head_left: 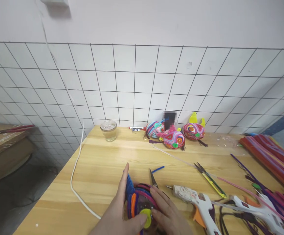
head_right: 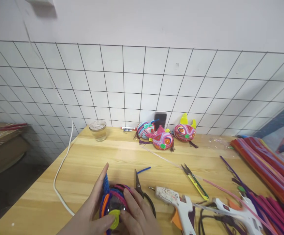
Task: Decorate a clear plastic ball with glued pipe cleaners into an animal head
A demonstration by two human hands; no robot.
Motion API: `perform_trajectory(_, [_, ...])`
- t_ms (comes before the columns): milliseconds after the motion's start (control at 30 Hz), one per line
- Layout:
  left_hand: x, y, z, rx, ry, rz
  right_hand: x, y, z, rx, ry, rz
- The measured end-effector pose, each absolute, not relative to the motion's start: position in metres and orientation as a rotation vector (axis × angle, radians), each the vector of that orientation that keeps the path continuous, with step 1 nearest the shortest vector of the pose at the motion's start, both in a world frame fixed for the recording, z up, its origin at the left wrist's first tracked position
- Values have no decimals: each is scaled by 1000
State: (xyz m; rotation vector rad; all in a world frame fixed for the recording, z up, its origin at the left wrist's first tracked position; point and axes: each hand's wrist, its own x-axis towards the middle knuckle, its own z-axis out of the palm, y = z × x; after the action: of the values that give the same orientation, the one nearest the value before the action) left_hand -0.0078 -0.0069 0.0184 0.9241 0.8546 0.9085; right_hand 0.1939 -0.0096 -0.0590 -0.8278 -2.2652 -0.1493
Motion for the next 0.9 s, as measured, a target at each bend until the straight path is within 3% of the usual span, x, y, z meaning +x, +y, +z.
perform_trajectory(900, [-2, -7, 14, 897, 722, 962, 186, -14, -50, -836, -2226, -281])
